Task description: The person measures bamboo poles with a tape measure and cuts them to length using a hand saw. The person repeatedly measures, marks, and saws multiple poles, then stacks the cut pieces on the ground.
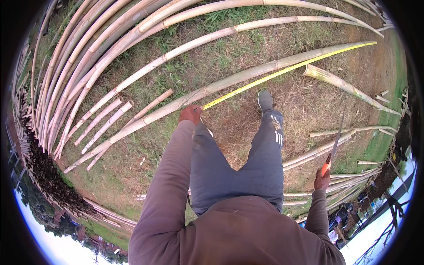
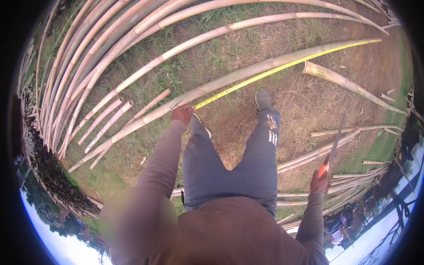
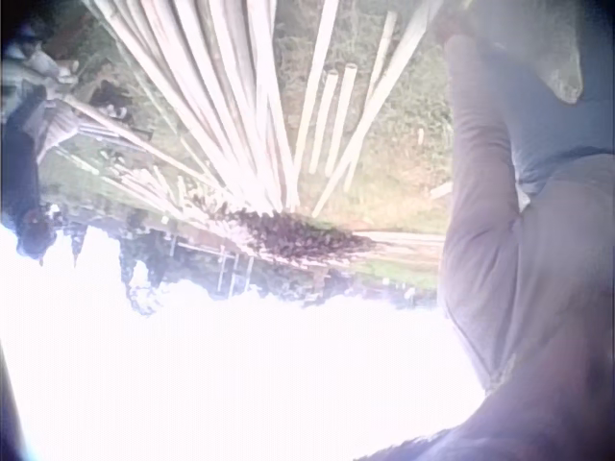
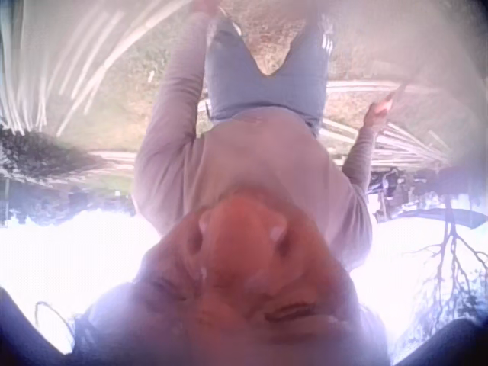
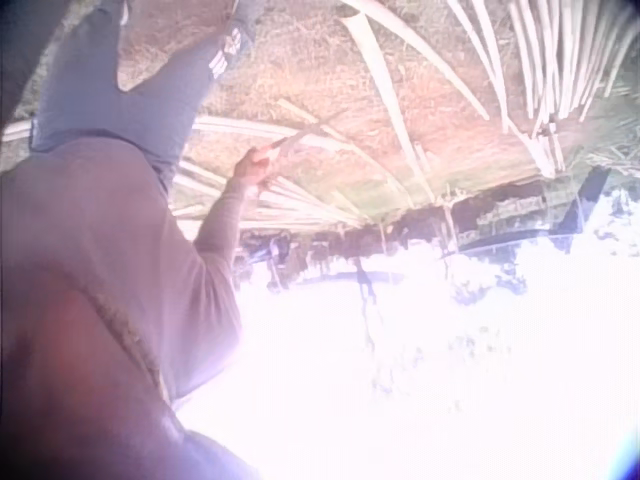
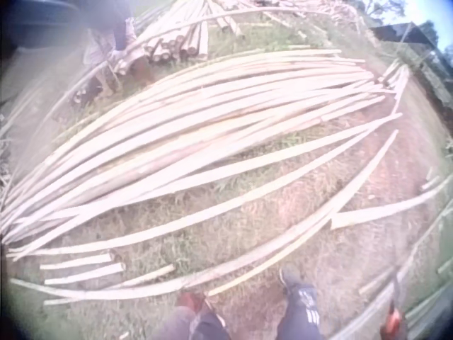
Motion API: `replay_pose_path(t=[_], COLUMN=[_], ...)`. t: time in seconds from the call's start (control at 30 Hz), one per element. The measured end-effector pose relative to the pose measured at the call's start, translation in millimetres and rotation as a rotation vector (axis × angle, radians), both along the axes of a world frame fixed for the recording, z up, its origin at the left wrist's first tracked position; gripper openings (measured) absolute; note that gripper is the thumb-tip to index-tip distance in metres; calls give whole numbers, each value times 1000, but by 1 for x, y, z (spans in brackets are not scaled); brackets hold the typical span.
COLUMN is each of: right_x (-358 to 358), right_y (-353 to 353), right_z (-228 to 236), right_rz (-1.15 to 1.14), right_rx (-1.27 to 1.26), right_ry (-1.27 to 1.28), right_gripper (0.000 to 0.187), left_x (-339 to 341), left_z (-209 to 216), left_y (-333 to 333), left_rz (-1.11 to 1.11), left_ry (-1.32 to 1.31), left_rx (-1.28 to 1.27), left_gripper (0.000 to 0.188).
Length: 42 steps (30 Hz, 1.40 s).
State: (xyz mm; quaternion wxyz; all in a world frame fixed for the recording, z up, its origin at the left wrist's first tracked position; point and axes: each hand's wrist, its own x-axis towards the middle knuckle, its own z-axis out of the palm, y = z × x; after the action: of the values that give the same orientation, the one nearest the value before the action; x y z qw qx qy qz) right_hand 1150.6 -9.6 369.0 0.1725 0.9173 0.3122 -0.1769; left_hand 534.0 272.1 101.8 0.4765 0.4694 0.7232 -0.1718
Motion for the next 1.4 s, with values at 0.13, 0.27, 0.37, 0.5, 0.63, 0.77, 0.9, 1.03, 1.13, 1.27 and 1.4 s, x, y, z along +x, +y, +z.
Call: replay_pose_path(t=[0.13,0.27,0.37,0.5,0.63,0.77,0.9,1.03,1.13,1.27,1.4], right_x=[-144,-230,-260,-294,-306,-316,-335,-357,-372,-382,-388], right_y=[-40,-83,-75,-81,-96,-91,-110,-107,-114,-113,-98], right_z=[-31,-63,-71,-85,-107,-125,-138,-143,-149,-154,-159], right_rz=[-28,171,-18,15,123,138,82,-6,-67,-32,-19], right_rx=[-132,199,189,264,293,323,319,342,372,388,414], right_ry=[81,203,414,504,629,713,766,817,806,795,806], right_gripper=[59,64,63,48,37,38,36,30,28,27,36], left_x=[-19,-25,-31,-54,-33,-45,-50,-47,-41,-57,-54], left_z=[-35,-80,-118,-171,-165,-218,-229,-225,-207,-249,-247], left_y=[-10,-20,-24,-43,-27,-52,-41,-34,-33,-35,-34], left_rz=[85,90,-151,22,-88,-83,-211,-129,-210,-235,-200], left_ry=[-77,-63,55,-159,-48,-49,18,-33,29,21,-17], left_rx=[59,36,97,106,28,207,145,294,417,446,422], left_gripper=[40,39,40,49,52,58,58,54,51,47,44])
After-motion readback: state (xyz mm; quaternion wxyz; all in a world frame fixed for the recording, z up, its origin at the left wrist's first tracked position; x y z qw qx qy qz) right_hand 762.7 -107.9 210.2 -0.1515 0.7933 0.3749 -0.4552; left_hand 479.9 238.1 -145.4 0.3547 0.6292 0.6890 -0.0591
